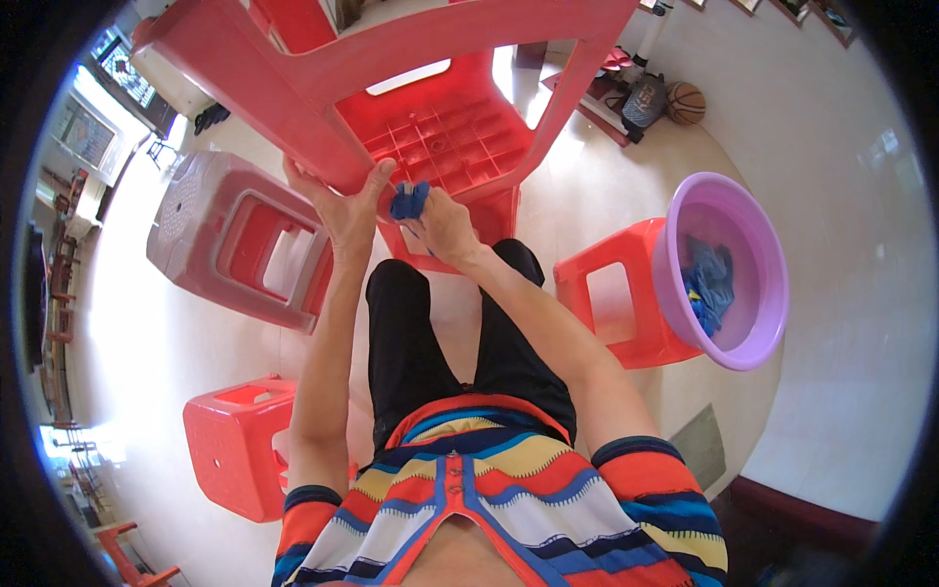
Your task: The person cleans plastic stools by wiping the surfaces, undersides, and legs of the stools with a cloth.
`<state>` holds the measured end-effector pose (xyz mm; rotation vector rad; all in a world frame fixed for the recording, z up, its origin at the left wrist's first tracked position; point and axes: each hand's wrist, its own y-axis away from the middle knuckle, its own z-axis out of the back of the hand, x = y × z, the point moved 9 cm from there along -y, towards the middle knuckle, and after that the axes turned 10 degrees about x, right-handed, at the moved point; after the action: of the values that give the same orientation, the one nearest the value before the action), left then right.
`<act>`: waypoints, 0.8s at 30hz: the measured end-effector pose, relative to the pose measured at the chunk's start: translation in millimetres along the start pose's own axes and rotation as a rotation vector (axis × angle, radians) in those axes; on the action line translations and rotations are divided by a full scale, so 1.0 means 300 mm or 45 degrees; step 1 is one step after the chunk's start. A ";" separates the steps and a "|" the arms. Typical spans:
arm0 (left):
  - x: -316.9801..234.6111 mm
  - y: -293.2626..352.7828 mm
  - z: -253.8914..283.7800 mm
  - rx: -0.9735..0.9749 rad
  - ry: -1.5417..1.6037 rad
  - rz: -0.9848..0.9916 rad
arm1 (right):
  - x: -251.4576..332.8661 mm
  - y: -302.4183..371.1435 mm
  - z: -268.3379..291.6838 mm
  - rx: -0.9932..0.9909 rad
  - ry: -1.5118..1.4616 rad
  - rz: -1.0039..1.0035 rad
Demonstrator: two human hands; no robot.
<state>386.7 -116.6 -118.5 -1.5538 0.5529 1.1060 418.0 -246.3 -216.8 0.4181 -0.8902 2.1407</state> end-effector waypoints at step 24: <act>-0.023 -0.056 -0.007 0.062 -0.349 -0.501 | 0.544 -0.155 0.516 -0.814 0.502 0.727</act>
<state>398.1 -115.0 -104.3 -1.3650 0.0811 0.9694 347.8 -248.6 2.1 -0.6262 -1.4926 2.1403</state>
